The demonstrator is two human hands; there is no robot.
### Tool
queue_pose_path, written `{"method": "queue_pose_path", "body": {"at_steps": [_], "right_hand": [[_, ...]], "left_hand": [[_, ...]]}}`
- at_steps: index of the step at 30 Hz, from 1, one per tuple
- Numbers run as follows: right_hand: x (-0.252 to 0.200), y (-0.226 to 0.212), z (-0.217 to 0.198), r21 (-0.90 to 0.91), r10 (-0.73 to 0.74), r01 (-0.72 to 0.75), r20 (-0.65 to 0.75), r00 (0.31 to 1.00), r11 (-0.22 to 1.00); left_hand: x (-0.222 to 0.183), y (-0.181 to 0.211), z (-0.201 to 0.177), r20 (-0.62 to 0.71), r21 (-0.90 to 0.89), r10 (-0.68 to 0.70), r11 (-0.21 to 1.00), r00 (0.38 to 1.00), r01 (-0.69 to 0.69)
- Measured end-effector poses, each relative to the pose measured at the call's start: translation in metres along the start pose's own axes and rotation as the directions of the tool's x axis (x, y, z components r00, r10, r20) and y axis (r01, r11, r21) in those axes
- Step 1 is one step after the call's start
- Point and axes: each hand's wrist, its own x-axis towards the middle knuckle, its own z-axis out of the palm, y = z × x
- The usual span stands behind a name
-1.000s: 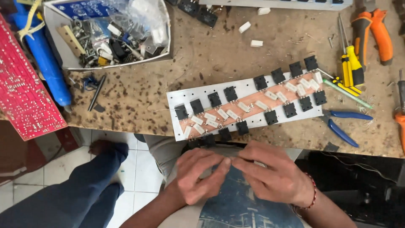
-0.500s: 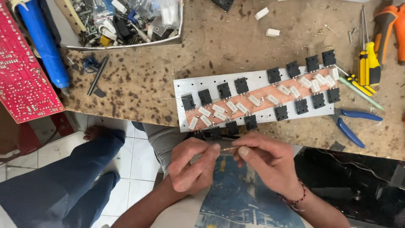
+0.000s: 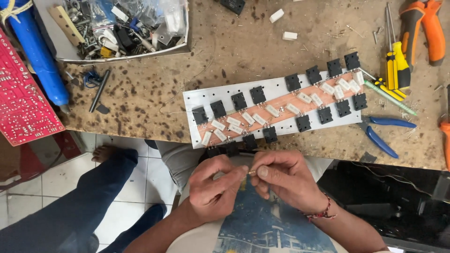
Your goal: Soldering resistors onto a heatsink assembly and trimming the leads with pliers on a workbench.
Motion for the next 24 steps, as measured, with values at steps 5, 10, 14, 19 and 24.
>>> {"method": "queue_pose_path", "body": {"at_steps": [5,10,14,19,24], "right_hand": [[-0.001,0.000,0.000,0.107,0.029,-0.030,0.010,1.000,0.994],[-0.002,0.005,0.001,0.198,0.046,-0.049,0.021,0.999,0.979],[-0.002,0.005,0.003,0.191,0.043,-0.046,0.020,0.999,0.981],[-0.004,0.005,0.008,0.094,-0.030,0.027,0.027,0.999,0.995],[-0.007,0.009,0.010,0.019,-0.098,0.097,0.021,0.995,0.995]], "left_hand": [[0.018,0.012,-0.002,-0.023,0.039,-0.010,0.999,1.000,0.011],[0.029,0.019,0.000,-0.050,0.004,-0.002,1.000,0.999,0.002],[0.025,0.018,-0.001,-0.039,-0.015,-0.013,1.000,0.999,0.012],[0.023,0.021,0.001,-0.061,-0.096,-0.022,0.995,0.998,0.016],[0.022,0.023,0.001,-0.057,-0.156,-0.032,0.988,0.998,0.023]]}}
